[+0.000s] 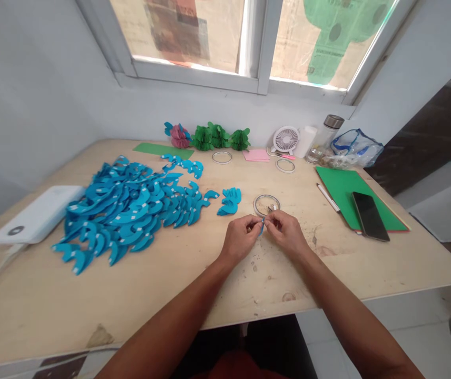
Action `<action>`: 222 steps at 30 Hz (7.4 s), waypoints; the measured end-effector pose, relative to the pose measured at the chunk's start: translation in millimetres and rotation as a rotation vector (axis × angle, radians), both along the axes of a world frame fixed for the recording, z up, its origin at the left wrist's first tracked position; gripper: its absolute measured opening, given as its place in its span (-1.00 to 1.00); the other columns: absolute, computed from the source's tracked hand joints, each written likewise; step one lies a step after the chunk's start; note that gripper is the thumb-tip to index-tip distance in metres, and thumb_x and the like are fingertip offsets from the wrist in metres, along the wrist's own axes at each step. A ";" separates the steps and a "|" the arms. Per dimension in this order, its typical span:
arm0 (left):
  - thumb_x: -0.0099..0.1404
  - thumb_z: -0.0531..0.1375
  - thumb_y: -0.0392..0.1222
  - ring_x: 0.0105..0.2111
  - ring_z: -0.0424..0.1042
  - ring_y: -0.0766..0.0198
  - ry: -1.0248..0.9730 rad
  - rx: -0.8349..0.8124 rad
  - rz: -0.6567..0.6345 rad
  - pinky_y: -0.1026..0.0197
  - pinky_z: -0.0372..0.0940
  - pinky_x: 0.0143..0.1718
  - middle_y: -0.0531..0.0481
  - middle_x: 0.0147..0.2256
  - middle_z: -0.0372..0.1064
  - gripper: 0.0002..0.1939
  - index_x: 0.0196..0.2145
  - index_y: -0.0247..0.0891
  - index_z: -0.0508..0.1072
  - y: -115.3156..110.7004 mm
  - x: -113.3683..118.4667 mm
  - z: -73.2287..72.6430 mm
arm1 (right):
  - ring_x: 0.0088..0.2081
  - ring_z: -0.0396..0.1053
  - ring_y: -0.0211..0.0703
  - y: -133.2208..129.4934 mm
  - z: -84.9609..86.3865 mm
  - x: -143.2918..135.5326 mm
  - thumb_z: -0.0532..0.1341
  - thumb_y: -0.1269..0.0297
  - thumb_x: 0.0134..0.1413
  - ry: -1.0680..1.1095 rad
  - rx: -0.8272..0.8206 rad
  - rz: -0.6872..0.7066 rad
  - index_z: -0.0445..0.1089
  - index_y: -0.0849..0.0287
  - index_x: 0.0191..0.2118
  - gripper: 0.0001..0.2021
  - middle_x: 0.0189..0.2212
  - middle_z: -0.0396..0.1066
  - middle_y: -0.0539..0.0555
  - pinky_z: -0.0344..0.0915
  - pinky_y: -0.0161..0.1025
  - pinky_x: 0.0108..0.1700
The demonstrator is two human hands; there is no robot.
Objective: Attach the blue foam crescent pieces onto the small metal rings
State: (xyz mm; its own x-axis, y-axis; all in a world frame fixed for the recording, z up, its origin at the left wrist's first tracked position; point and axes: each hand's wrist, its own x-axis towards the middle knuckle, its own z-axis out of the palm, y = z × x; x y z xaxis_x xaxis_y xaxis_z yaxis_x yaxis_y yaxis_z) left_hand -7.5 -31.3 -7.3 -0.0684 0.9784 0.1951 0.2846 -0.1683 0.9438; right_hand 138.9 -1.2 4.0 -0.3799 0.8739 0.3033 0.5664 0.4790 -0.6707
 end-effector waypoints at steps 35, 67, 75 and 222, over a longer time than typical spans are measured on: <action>0.05 0.17 -0.17 -0.65 0.16 0.44 -0.214 -0.133 0.014 0.37 0.11 -0.61 0.11 -0.63 0.29 -0.83 -0.55 -0.32 0.47 -2.0 1.5 8.5 | -0.55 0.13 -0.33 1.9 -1.6 0.3 0.17 0.19 -0.06 0.368 -0.357 -0.039 0.33 0.20 -0.45 -0.83 -0.60 0.21 -0.07 0.09 -0.36 -0.49; 0.02 0.20 -0.15 -0.58 0.30 0.38 -0.237 -0.168 -0.007 0.36 0.19 -0.57 0.02 -0.56 0.41 -0.83 -0.53 -0.32 0.51 -3.1 2.0 10.2 | -0.56 0.07 -0.34 4.7 -6.3 1.2 0.21 0.20 -0.09 0.427 -0.390 -0.004 0.28 0.19 -0.50 -0.83 -0.64 0.15 -0.09 0.03 -0.35 -0.50; -0.01 0.19 -0.22 -0.53 0.38 0.32 -0.281 -0.246 -0.113 0.32 0.24 -0.49 -0.01 -0.53 0.45 -0.83 -0.46 -0.33 0.53 0.0 0.2 4.8 | -0.56 0.07 -0.34 6.3 -5.0 3.4 0.16 0.20 -0.07 0.385 -0.367 -0.017 0.27 0.19 -0.49 -0.84 -0.63 0.15 -0.09 0.02 -0.35 -0.49; -0.01 0.25 -0.14 -0.49 0.38 0.33 -0.518 -0.204 0.128 0.32 0.35 -0.51 0.03 -0.53 0.40 -0.83 -0.51 -0.32 0.47 5.9 -5.4 6.4 | -0.47 0.27 -0.27 18.3 -0.9 -16.2 0.15 0.31 -0.07 0.351 -0.336 0.070 0.36 0.18 -0.45 -0.92 -0.50 0.37 0.00 0.20 -0.31 -0.40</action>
